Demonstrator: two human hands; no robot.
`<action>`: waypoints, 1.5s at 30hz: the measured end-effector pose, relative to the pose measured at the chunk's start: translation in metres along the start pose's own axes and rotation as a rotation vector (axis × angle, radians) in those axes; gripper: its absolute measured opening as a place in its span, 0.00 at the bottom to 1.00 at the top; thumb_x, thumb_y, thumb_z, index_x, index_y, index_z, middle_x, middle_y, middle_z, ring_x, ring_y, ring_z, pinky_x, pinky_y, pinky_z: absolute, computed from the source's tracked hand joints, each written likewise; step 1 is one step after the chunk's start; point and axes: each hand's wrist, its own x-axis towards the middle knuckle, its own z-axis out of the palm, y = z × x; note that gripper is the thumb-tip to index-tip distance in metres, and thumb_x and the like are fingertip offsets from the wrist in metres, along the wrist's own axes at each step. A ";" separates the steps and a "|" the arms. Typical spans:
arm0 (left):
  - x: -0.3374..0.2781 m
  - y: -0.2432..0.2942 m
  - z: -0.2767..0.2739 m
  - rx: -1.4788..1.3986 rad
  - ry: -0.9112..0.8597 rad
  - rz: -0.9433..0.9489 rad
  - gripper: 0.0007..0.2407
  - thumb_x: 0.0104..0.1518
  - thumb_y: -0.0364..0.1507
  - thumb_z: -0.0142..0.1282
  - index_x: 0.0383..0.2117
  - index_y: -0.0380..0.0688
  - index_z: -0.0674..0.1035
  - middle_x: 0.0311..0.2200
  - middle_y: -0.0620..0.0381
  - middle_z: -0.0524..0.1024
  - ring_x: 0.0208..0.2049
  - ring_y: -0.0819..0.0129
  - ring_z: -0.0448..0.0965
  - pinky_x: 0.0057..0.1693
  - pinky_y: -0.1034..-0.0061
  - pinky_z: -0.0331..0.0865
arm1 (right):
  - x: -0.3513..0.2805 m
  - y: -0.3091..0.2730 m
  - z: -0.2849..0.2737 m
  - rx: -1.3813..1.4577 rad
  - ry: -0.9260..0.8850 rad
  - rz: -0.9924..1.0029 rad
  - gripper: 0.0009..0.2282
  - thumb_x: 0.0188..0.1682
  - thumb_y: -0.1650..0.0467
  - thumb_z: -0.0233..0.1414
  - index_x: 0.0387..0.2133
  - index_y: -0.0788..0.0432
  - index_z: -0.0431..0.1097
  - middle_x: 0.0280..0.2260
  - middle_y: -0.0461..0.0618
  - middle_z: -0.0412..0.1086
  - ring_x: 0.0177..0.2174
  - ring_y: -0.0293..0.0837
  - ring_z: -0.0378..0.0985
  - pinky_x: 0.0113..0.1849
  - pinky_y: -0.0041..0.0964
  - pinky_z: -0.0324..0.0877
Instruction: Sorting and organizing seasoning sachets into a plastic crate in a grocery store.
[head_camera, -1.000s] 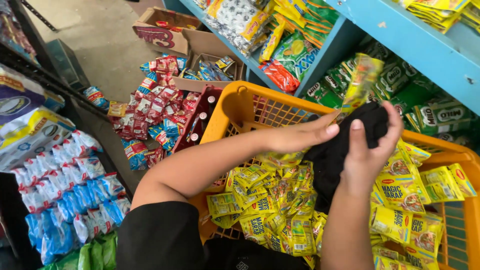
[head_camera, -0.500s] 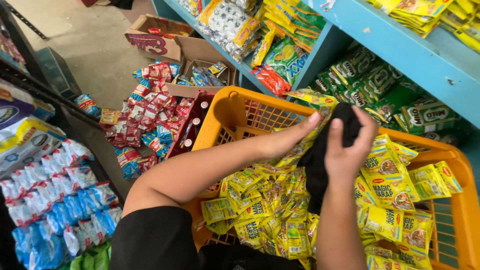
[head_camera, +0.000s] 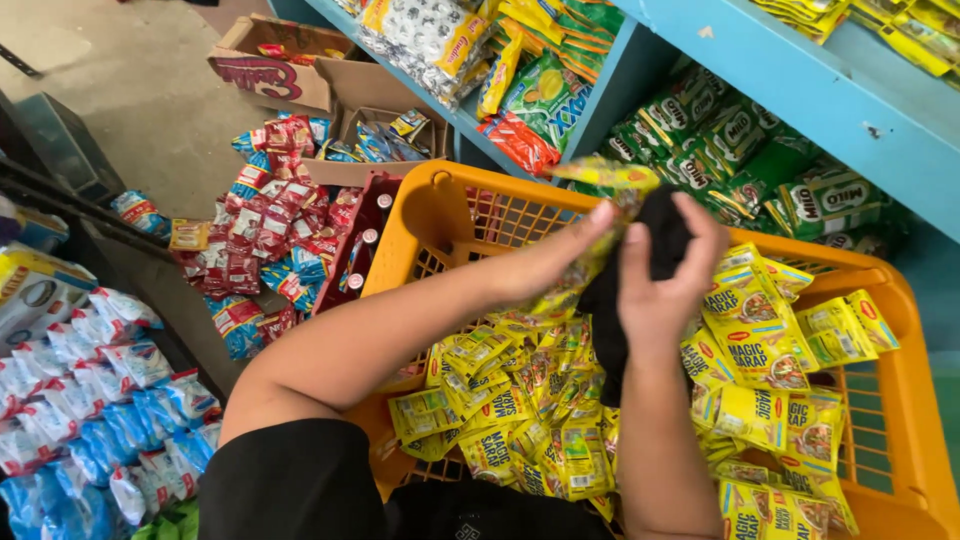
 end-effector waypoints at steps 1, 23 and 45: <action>0.002 -0.008 -0.001 -0.003 -0.003 -0.002 0.44 0.58 0.62 0.21 0.70 0.34 0.46 0.72 0.31 0.37 0.74 0.44 0.34 0.74 0.49 0.30 | -0.004 -0.006 0.005 -0.004 0.000 0.003 0.18 0.55 0.73 0.59 0.57 0.61 0.64 0.49 0.59 0.63 0.50 0.57 0.68 0.55 0.50 0.62; -0.006 0.029 0.025 -0.460 0.264 0.086 0.49 0.54 0.62 0.31 0.69 0.30 0.38 0.70 0.26 0.31 0.71 0.35 0.28 0.70 0.40 0.28 | -0.002 0.017 0.005 -0.115 -0.082 -0.037 0.19 0.50 0.71 0.62 0.54 0.58 0.70 0.46 0.56 0.66 0.47 0.60 0.73 0.51 0.53 0.67; 0.027 -0.066 -0.035 -0.756 0.304 0.389 0.40 0.63 0.59 0.36 0.66 0.30 0.63 0.63 0.29 0.64 0.67 0.41 0.61 0.69 0.44 0.58 | -0.012 -0.004 0.017 0.016 -0.347 -0.017 0.19 0.46 0.66 0.64 0.52 0.53 0.73 0.46 0.55 0.65 0.48 0.62 0.74 0.50 0.55 0.70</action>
